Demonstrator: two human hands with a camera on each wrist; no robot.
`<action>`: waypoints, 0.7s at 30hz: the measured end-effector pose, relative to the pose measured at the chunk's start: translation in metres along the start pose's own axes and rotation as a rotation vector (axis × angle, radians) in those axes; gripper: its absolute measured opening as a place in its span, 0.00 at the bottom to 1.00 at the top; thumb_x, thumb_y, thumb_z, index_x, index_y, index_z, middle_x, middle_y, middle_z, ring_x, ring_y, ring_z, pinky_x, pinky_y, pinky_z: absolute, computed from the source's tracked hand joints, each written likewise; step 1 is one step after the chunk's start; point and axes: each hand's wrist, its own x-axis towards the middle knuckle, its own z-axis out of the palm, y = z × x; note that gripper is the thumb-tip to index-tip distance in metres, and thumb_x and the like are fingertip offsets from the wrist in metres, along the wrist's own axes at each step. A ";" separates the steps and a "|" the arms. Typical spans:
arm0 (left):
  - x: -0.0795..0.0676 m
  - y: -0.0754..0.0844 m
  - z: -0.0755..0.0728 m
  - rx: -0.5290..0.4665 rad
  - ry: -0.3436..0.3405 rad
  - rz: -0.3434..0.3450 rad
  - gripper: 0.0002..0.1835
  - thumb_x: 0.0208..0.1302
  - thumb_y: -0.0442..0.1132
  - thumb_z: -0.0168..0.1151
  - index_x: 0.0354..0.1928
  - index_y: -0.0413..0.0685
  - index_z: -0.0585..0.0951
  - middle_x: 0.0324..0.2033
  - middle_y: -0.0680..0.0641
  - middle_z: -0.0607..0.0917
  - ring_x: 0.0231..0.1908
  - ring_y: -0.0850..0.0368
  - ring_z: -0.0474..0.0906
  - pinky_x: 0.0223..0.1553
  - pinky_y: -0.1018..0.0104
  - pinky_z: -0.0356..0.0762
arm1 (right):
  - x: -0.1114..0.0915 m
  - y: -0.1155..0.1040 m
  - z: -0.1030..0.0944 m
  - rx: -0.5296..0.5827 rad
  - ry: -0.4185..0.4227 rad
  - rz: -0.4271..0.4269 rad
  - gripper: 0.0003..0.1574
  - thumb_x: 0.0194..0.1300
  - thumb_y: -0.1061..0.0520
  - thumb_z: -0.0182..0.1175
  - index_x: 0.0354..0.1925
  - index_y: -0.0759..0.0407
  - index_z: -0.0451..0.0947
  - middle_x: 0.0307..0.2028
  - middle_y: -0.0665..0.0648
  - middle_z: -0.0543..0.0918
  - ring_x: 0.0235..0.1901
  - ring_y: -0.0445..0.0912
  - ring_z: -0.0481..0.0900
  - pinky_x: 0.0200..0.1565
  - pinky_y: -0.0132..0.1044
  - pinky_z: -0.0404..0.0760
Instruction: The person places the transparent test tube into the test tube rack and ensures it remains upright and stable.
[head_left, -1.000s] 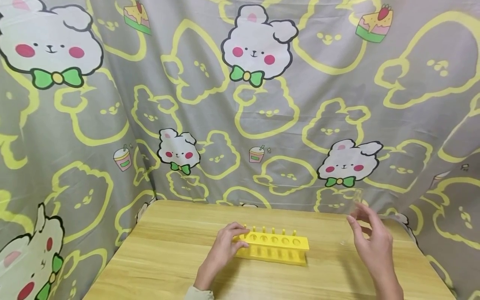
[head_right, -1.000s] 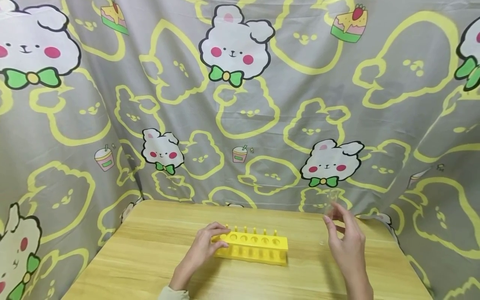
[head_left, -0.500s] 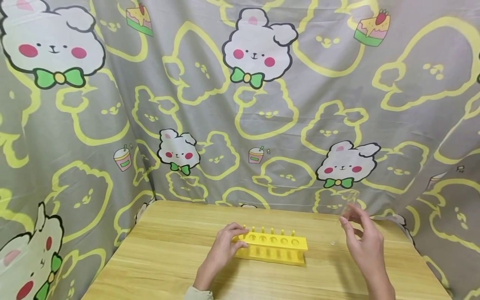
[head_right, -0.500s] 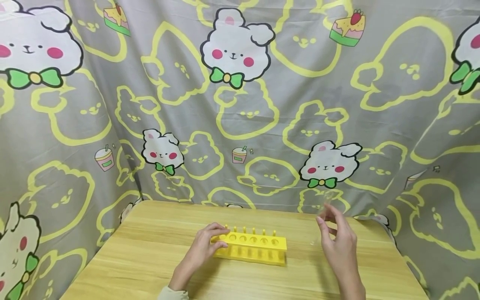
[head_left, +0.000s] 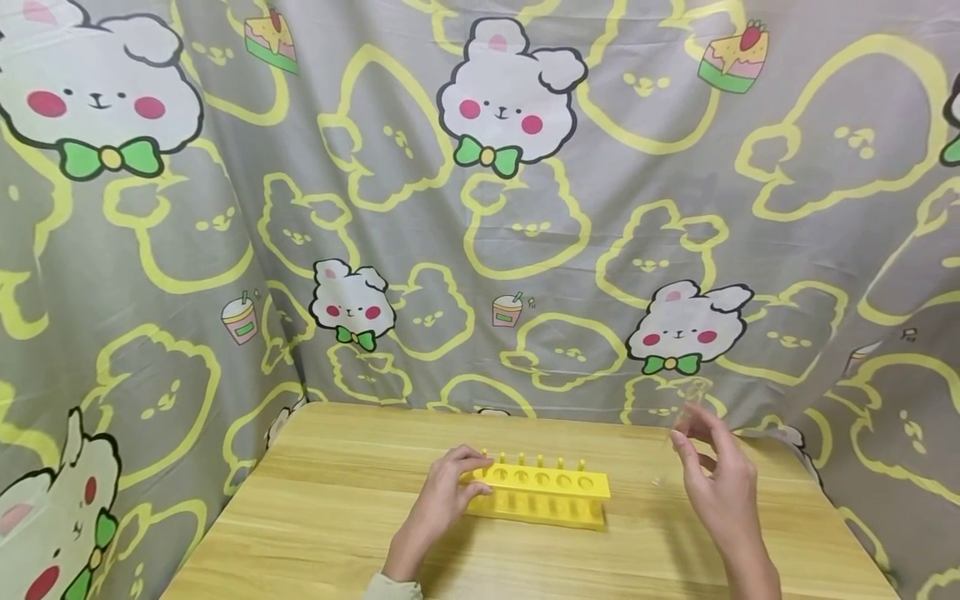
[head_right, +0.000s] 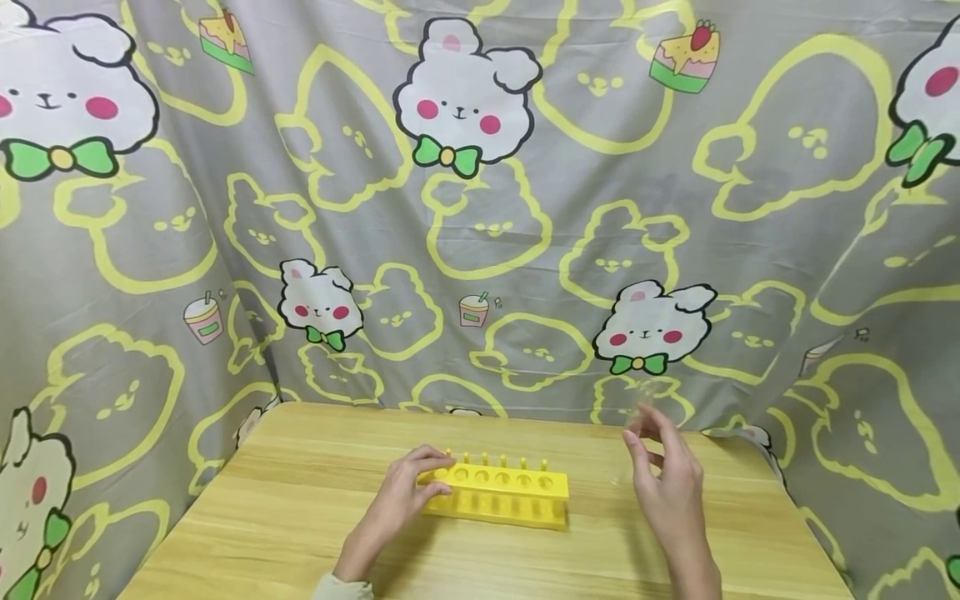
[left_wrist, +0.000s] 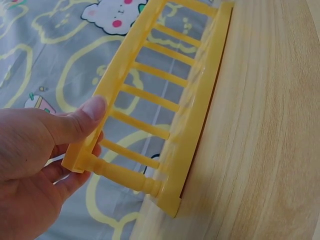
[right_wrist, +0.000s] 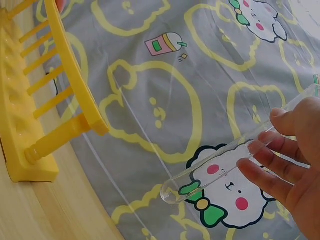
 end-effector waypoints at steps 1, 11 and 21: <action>0.000 0.000 0.000 0.001 -0.001 0.002 0.21 0.53 0.34 0.78 0.50 0.37 0.87 0.46 0.47 0.86 0.48 0.49 0.83 0.54 0.60 0.85 | 0.000 -0.001 0.000 0.001 -0.001 -0.001 0.32 0.62 0.75 0.68 0.63 0.66 0.76 0.41 0.48 0.82 0.46 0.28 0.78 0.40 0.14 0.79; 0.000 0.001 -0.001 -0.009 0.005 0.012 0.20 0.53 0.34 0.77 0.50 0.36 0.87 0.45 0.47 0.86 0.48 0.49 0.84 0.53 0.60 0.85 | 0.001 -0.007 0.004 0.031 -0.028 -0.036 0.31 0.62 0.75 0.67 0.63 0.67 0.76 0.41 0.55 0.83 0.45 0.25 0.78 0.39 0.16 0.80; 0.001 0.003 -0.001 -0.016 0.000 0.001 0.20 0.53 0.33 0.77 0.50 0.36 0.87 0.45 0.46 0.86 0.48 0.49 0.83 0.54 0.58 0.85 | 0.001 -0.010 0.007 0.010 -0.045 -0.031 0.32 0.62 0.75 0.68 0.63 0.66 0.76 0.41 0.49 0.83 0.44 0.42 0.84 0.37 0.17 0.81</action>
